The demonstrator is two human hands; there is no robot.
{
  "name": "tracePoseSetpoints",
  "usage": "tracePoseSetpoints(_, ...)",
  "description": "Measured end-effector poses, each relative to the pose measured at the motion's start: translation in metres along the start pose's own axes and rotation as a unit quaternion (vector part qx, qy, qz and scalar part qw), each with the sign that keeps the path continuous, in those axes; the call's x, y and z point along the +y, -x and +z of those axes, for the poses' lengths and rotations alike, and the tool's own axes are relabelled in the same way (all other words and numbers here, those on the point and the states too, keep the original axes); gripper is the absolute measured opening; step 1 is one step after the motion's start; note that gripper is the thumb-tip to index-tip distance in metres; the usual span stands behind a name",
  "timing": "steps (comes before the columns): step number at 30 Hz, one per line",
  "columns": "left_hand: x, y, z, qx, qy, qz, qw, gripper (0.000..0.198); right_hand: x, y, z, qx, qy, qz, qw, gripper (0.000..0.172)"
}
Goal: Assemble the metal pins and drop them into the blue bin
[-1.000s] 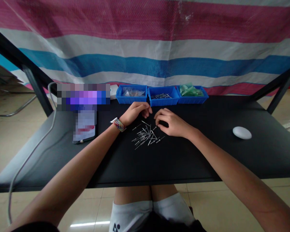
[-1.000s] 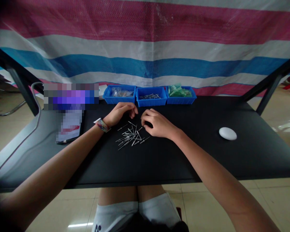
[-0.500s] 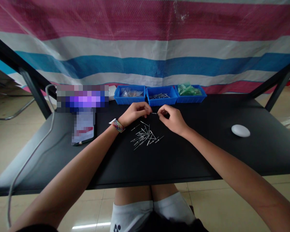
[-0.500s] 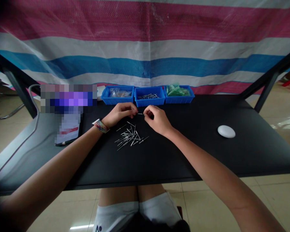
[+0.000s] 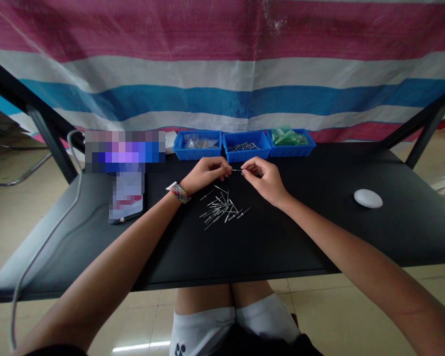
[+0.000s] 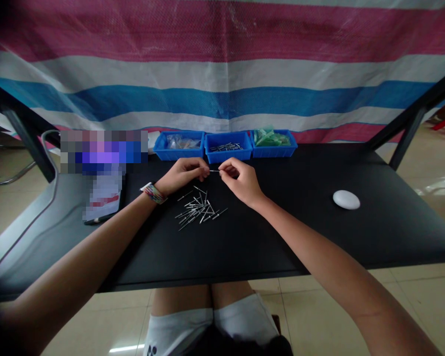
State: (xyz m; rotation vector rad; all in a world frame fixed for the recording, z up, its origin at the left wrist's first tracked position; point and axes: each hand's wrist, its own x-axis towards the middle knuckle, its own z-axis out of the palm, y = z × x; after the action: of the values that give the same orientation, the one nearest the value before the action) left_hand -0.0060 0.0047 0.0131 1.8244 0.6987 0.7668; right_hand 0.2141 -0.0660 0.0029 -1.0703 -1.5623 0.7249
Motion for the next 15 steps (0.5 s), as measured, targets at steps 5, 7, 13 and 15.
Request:
tracePoseSetpoints(5,0.0013,0.0,0.0005,0.003,-0.022,-0.008,1.0,0.046,0.0029,-0.0024,-0.0024,0.011,-0.022,0.024,0.999,0.01)
tracePoseSetpoints(7,0.002,0.0002,0.0006,0.006,-0.025,-0.012,1.0,0.047,0.0036,-0.0031,-0.0029,0.012,-0.026,0.029,0.999,0.011)
tracePoseSetpoints(13,0.0034,0.0006,0.0001,0.009,-0.004,-0.026,1.0,0.043,0.0077,-0.0044,-0.0035,0.016,-0.04,0.034,0.998,0.012)
tracePoseSetpoints(15,0.003,0.0006,-0.0006,0.006,0.006,-0.026,1.0,0.037,0.0102,-0.005,-0.004,0.02,-0.05,0.039,0.998,0.013)
